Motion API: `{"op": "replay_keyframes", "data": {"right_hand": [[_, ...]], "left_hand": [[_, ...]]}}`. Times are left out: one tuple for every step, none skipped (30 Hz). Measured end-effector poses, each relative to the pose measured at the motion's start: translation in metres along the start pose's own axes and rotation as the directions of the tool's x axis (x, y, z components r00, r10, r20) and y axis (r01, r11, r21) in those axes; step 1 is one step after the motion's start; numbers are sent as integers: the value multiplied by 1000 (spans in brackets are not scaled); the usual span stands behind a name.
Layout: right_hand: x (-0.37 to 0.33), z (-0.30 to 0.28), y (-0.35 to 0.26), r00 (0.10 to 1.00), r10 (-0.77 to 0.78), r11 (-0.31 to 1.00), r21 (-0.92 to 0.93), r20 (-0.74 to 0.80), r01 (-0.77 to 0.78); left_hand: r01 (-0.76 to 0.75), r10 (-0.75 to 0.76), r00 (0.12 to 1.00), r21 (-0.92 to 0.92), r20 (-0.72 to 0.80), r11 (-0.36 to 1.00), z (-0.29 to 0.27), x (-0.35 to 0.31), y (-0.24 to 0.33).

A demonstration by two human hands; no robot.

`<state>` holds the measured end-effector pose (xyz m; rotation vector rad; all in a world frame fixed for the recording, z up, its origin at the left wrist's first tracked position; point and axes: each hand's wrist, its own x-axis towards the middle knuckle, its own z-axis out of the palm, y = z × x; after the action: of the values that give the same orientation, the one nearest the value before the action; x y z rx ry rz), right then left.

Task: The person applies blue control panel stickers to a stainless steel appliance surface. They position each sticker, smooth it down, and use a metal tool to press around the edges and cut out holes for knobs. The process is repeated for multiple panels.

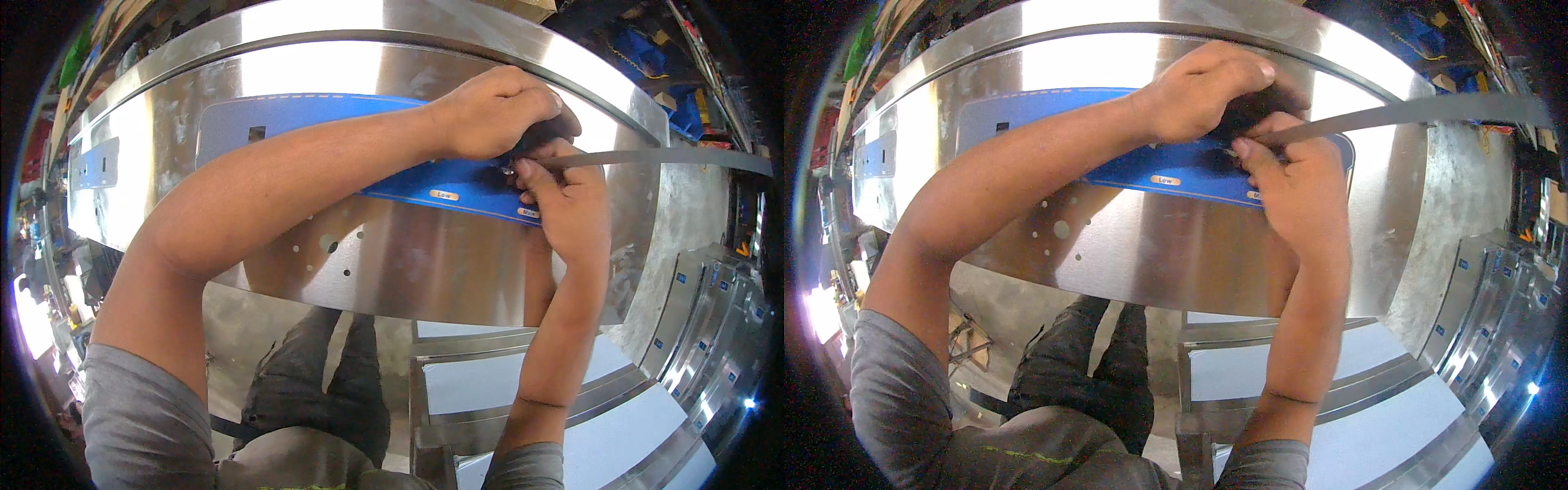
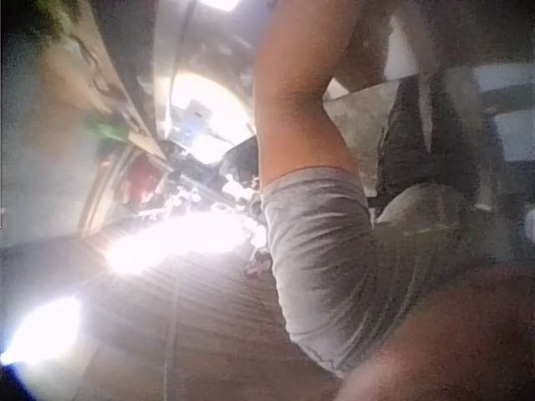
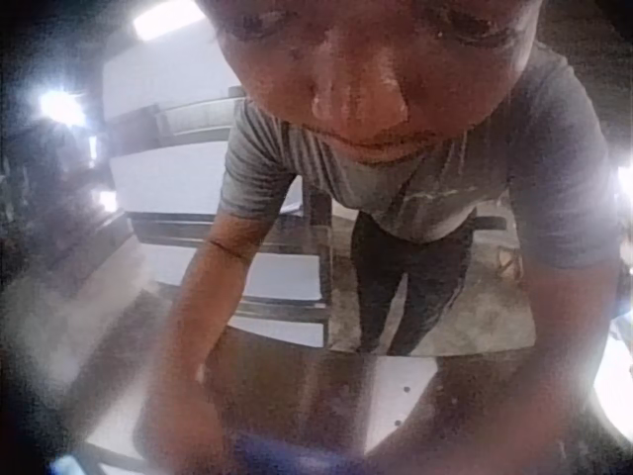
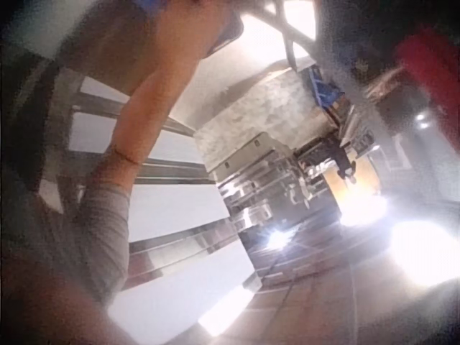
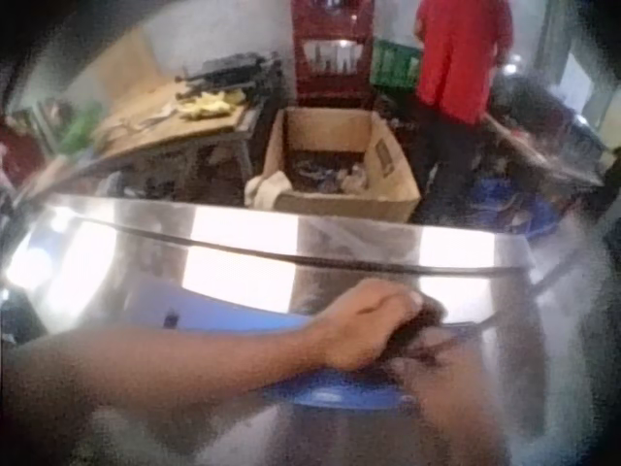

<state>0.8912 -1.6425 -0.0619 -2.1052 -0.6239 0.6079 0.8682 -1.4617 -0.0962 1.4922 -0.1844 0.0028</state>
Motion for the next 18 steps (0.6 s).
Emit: {"op": "replay_keyframes", "data": {"right_hand": [[-1, -4, 1, 999, 50, 994, 102, -16, -48], [-1, -6, 2, 996, 88, 973, 218, -28, -80], [-1, -8, 3, 997, 72, 974, 218, -13, -67], [-2, -9, 5, 999, 42, 972, 232, 0, -41], [-2, -9, 6, 1000, 25, 964, 263, 18, -29], [-3, -11, 6, 999, -38, 983, 183, 12, 35], [-4, -10, 7, 996, -89, 989, 118, 15, 87], [-5, -10, 7, 993, -118, 992, 51, 17, 117], [-5, -10, 7, 987, -162, 986, 47, 23, 160], [-6, -8, 7, 983, -183, 982, 42, 26, 182], [-6, -7, 6, 981, -190, 981, 29, 26, 189], [-7, -5, 6, 966, -258, 966, -7, 20, 258], [-7, -3, 5, 950, -311, 949, -50, 13, 311], [-6, -2, 5, 929, -371, 925, -90, 11, 370], [-6, -1, 4, 928, -372, 924, -87, 11, 371], [-7, 0, 3, 925, -381, 921, -82, 14, 380], [-8, 1, 3, 921, -390, 918, -73, 18, 390], [-7, 1, 3, 907, -422, 902, -94, 20, 422]], "left_hand": [[-17, 17, 1000, 18, -21, 1000, 0, 0, 0], [-29, 30, 999, 43, -40, 999, 0, -1, 0], [-23, 24, 999, 27, -26, 999, 0, -1, 0], [-13, 13, 1000, 18, -8, 1000, 0, -1, 0], [7, -7, 1000, 18, 5, 1000, 0, 0, 0], [-8, 8, 1000, -3, 16, 1000, 0, 0, -1], [-15, 16, 1000, -15, 22, 1000, 0, 0, -2], [-5, 5, 1000, -15, 17, 1000, 0, 0, -2], [-31, 31, 999, -30, 9, 999, 1, 0, -3], [-40, 40, 999, -34, -9, 999, 1, 0, -4], [-44, 43, 999, -30, -26, 999, 2, 0, -4], [-24, 23, 1000, -54, -6, 998, 1, -1, -4], [2, -1, 1000, -68, 15, 998, 1, -1, -3], [28, -26, 999, -81, 36, 996, 1, -1, -3], [27, -24, 999, -90, 33, 996, 1, -1, -2], [25, -22, 999, -100, 30, 995, 1, -1, -1], [37, -34, 999, -104, 25, 994, 2, -1, 0], [33, -30, 999, -112, 30, 993, 2, -1, 0]]}}
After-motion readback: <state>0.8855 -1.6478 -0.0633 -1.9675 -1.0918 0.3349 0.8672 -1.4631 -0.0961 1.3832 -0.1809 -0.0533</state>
